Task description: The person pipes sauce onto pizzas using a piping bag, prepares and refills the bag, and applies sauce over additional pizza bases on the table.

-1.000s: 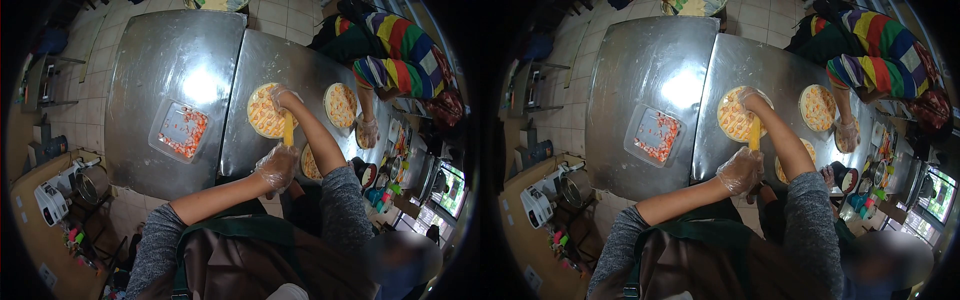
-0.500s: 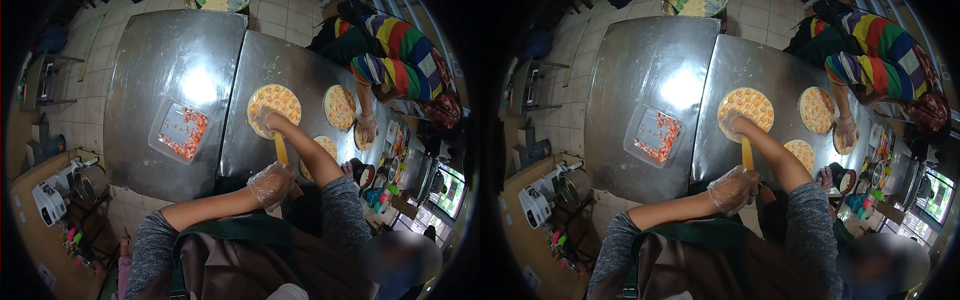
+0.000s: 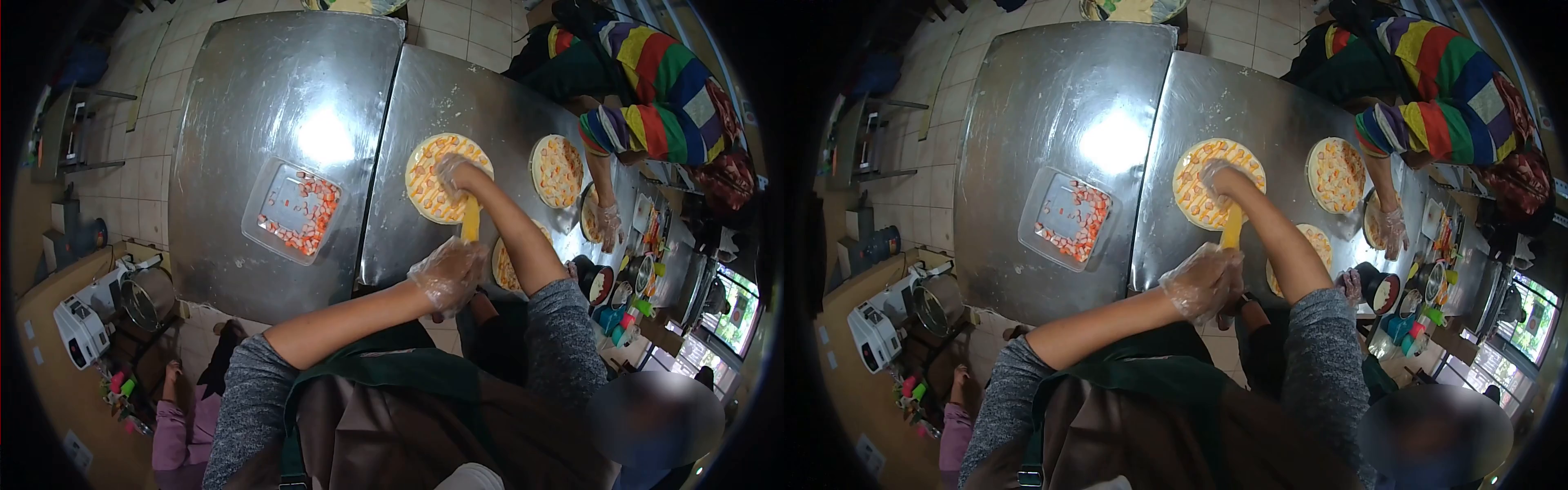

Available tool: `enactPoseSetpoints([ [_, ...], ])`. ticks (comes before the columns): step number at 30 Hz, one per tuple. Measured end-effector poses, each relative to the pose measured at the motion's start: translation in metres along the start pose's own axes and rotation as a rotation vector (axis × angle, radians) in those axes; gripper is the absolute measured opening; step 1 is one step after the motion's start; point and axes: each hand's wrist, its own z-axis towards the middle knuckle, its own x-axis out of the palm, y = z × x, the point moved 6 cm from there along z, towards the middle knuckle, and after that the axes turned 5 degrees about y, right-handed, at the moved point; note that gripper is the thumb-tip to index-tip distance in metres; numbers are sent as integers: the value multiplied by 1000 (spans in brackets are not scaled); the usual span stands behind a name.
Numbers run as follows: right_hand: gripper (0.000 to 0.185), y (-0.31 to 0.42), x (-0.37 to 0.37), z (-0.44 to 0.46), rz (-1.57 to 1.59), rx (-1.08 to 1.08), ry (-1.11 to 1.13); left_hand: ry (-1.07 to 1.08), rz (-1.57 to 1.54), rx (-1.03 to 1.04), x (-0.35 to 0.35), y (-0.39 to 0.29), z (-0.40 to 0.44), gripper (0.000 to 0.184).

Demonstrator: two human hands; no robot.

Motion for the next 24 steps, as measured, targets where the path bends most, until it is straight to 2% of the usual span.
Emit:
enactPoseSetpoints([
  [1,28,27,-10,-9,-151,-134,32,55,-262,-111,1,-8,-11,33],
  [2,28,36,0,-4,-55,-105,-14,110,-524,-222,6,-11,-20,33],
  [5,25,53,31,5,211,-19,-125,146,-57,98,8,-21,-28,36],
  [7,23,60,20,-10,364,39,-163,144,-114,104,10,-23,-28,34],
  [9,25,55,-18,-36,355,20,-144,121,-119,120,12,-22,-24,32],
  [11,33,13,18,-26,65,-44,-318,79,-71,146,16,-11,-12,30],
  [12,31,-3,-10,-45,375,154,-260,52,41,132,18,-7,-3,28],
  [14,30,-41,-8,-52,370,324,-263,-3,262,102,16,-1,18,26],
  [16,29,-73,16,-29,77,270,-217,-70,394,265,11,-5,28,23],
  [17,28,-78,16,-25,95,249,-107,-114,419,321,9,-7,30,23],
  [18,27,-78,17,-24,173,256,-72,-158,444,376,9,-8,30,23],
  [19,26,-78,19,-22,251,265,-38,-133,420,321,10,-2,30,25],
  [21,24,-65,16,-22,530,344,-125,-80,377,214,6,-1,23,28],
  [23,23,-14,-2,-21,55,109,31,34,121,-61,7,4,8,32],
  [24,22,7,-5,-25,-183,-9,106,79,36,-100,9,6,-1,34],
])
